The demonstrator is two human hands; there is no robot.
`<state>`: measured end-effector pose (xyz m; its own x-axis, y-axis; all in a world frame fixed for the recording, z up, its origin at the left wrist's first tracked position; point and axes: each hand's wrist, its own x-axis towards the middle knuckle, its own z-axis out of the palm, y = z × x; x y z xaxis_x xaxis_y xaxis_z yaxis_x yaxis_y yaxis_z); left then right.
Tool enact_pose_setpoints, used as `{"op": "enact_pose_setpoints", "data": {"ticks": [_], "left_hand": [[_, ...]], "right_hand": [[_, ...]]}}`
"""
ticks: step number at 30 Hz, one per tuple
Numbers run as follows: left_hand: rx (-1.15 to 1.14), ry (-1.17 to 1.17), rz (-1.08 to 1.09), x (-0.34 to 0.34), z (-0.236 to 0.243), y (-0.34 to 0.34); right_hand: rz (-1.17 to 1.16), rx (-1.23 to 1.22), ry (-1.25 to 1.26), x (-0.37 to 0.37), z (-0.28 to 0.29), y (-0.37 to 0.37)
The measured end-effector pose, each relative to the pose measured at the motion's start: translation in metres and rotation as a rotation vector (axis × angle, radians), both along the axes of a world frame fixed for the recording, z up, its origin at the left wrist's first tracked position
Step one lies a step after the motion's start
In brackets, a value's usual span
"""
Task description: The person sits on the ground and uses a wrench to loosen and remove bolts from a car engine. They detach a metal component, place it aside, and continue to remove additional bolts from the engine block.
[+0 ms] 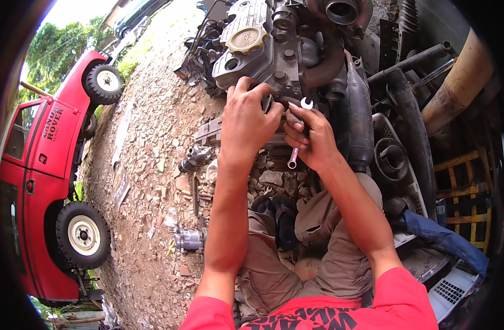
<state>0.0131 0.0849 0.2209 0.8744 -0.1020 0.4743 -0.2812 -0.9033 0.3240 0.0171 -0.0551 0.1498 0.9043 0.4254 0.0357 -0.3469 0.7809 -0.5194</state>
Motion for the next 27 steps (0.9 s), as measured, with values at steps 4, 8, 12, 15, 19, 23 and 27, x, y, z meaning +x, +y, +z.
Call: {"op": "enact_pose_setpoints", "data": {"ticks": [4, 8, 12, 15, 19, 23, 27], "left_hand": [[-0.160, -0.024, -0.170, 0.000, -0.003, 0.013], [-0.274, -0.060, -0.256, -0.001, -0.007, 0.020], [-0.371, -0.062, -0.233, -0.001, -0.012, 0.018], [-0.373, -0.048, -0.202, -0.002, -0.011, 0.015], [-0.351, -0.067, -0.186, -0.001, -0.012, 0.015], [-0.345, -0.072, -0.180, -0.002, -0.012, 0.013], [-0.249, -0.112, -0.173, -0.001, -0.012, 0.016]], "right_hand": [[-0.219, -0.381, -0.102, 0.015, -0.006, 0.004], [-0.481, -0.518, -0.344, 0.033, -0.015, 0.022], [-0.551, -0.748, -0.422, 0.033, -0.006, 0.019], [-0.650, -1.063, -0.572, 0.032, 0.002, 0.012], [-0.725, -1.283, -0.764, 0.029, 0.013, 0.009], [-0.735, -1.168, -0.700, 0.030, 0.015, 0.003], [-0.597, -1.242, -0.678, 0.031, 0.018, -0.006]]}}
